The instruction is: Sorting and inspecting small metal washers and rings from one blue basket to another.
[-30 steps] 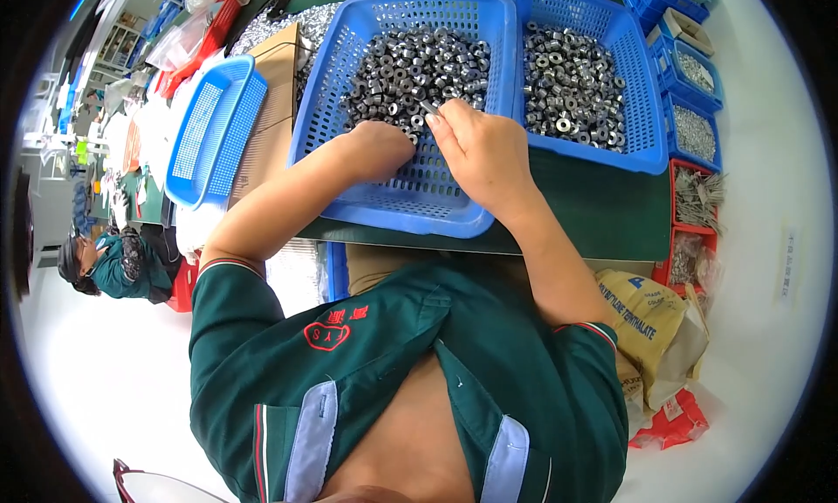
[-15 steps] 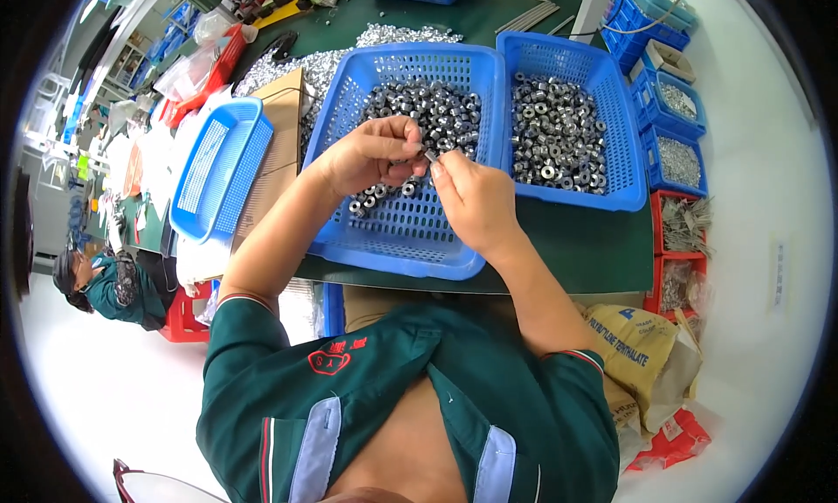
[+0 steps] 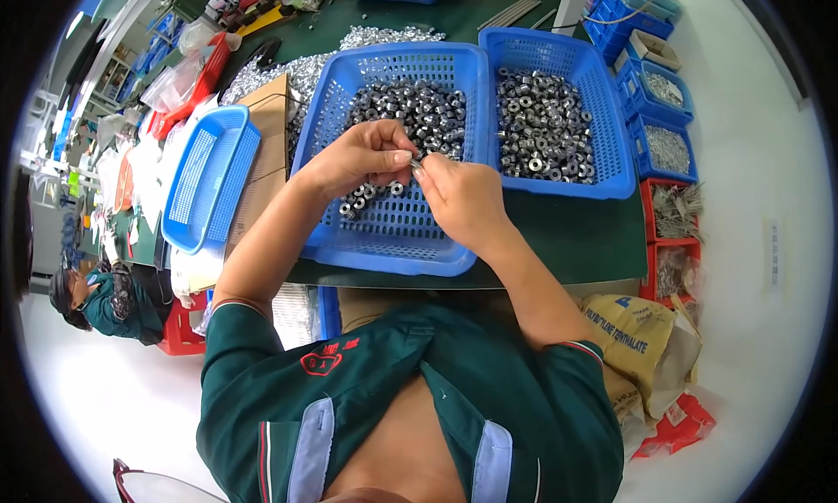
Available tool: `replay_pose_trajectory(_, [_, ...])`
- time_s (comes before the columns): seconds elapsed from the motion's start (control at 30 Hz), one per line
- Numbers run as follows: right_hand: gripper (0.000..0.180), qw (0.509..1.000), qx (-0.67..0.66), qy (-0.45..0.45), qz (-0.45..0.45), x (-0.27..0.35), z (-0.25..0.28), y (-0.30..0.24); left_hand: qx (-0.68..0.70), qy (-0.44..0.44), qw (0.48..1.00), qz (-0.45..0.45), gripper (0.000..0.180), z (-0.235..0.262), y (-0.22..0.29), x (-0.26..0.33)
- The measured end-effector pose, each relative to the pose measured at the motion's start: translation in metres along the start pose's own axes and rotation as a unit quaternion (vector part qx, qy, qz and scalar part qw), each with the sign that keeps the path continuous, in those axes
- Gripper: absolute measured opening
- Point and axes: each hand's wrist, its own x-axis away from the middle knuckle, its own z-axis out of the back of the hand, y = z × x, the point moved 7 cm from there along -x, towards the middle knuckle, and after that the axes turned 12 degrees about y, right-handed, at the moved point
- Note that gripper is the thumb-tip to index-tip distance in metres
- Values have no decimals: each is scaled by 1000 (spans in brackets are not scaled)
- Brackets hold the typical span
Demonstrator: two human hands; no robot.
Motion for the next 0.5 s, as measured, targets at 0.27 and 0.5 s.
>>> replay_pose_trajectory(0.27, [15,993,82,29,74,2,2,-6,48,-3,995,83,18,-3,-7,-6])
replay_pose_trajectory(0.5, [12,988,100,30,115,9,-6,-7,-6,61,988,143,23,0,-10,-1])
